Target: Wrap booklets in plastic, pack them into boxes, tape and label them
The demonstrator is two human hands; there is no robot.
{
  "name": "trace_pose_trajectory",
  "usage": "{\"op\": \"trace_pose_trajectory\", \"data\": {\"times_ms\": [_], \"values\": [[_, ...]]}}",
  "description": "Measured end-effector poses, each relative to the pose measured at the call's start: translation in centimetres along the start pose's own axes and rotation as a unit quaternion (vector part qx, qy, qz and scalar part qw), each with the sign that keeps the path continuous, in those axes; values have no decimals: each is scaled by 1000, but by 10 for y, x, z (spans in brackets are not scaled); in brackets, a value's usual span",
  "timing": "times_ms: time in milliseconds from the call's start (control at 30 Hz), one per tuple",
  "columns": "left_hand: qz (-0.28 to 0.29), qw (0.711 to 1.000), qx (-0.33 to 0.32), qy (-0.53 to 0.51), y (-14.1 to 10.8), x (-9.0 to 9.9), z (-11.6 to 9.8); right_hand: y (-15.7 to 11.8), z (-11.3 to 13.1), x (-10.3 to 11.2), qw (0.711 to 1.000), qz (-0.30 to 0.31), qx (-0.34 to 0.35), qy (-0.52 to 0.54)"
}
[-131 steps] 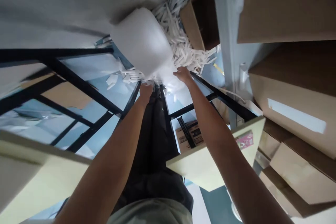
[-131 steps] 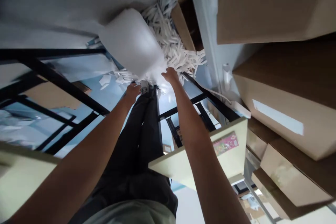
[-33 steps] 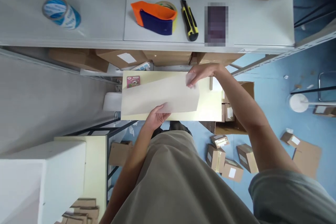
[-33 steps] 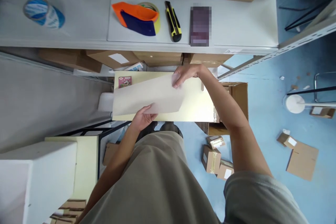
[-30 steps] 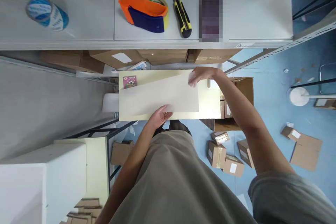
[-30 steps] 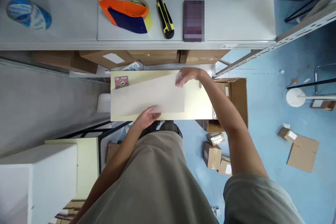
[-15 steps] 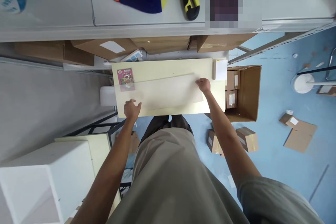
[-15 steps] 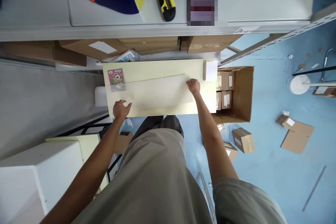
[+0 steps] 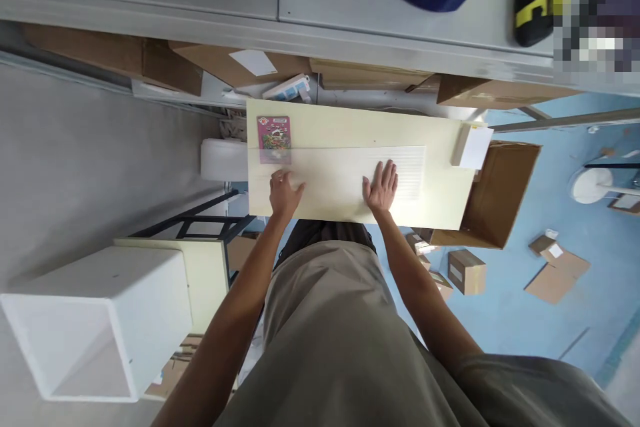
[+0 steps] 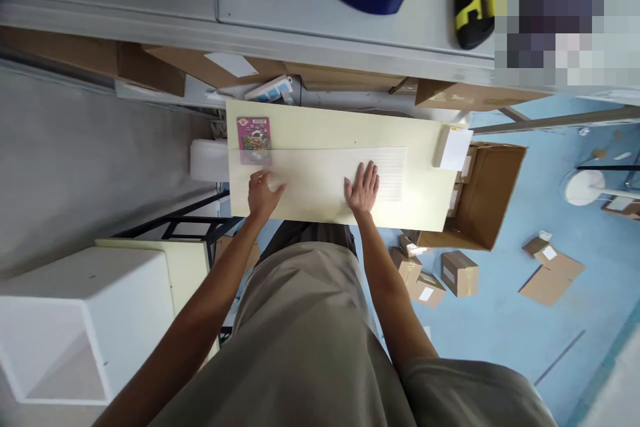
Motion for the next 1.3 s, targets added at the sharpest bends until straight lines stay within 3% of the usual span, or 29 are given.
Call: {"op": "trace_pose_trajectory", "data": {"times_ms": [167, 233, 300, 367, 433, 533, 633, 700, 767, 867, 967, 1067, 1167, 1300], "values": [[-109, 991, 61, -44, 82, 50, 32, 0, -7, -12, 999, -42, 2, -16], [-93, 990, 103, -25, 118, 56, 40, 0, -9, -13, 999, -49, 4, -20], [-43, 989, 140, -8, 147, 54, 44, 0, -9, -14, 999, -51, 3, -19], [3, 991, 135, 2, 168, 52, 39, 0, -8, -14, 999, -49, 1, -12], [8, 996, 86, 12, 180, 57, 25, 0, -8, -13, 999, -43, -6, -1], [-44, 999, -19, 11, 178, 77, -17, 1, -8, -11, 999, -22, -22, 19], [-104, 983, -138, -53, 145, 96, -84, 2, -9, -7, 998, 0, -38, 49], [-131, 968, -172, -129, 111, 99, -129, 4, -10, -5, 996, 13, -45, 78], [-106, 951, -165, -237, 76, 81, -166, 4, -10, -5, 993, 25, -48, 107], [17, 914, -121, -386, 31, 11, -205, 5, -13, -5, 988, 39, -29, 149], [139, 884, -35, -446, -3, -81, -216, 1, -32, -3, 980, 60, -9, 192], [155, 876, 42, -455, -19, -147, -207, -7, -75, 10, 976, 73, -2, 205], [92, 905, 68, -411, -22, -172, -199, -18, -118, 29, 976, 89, 32, 197], [22, 940, 69, -333, -23, -176, -201, -22, -157, 53, 977, 65, 24, 203]]}}
Point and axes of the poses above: each hand's wrist, its own y-axis towards the middle knuckle, its own x-axis out of the back of the hand, z = x × y, the point moved 8 cm from there along y, towards the middle knuckle, and after that the axes turned 6 degrees about y, right-handed, at the moved point
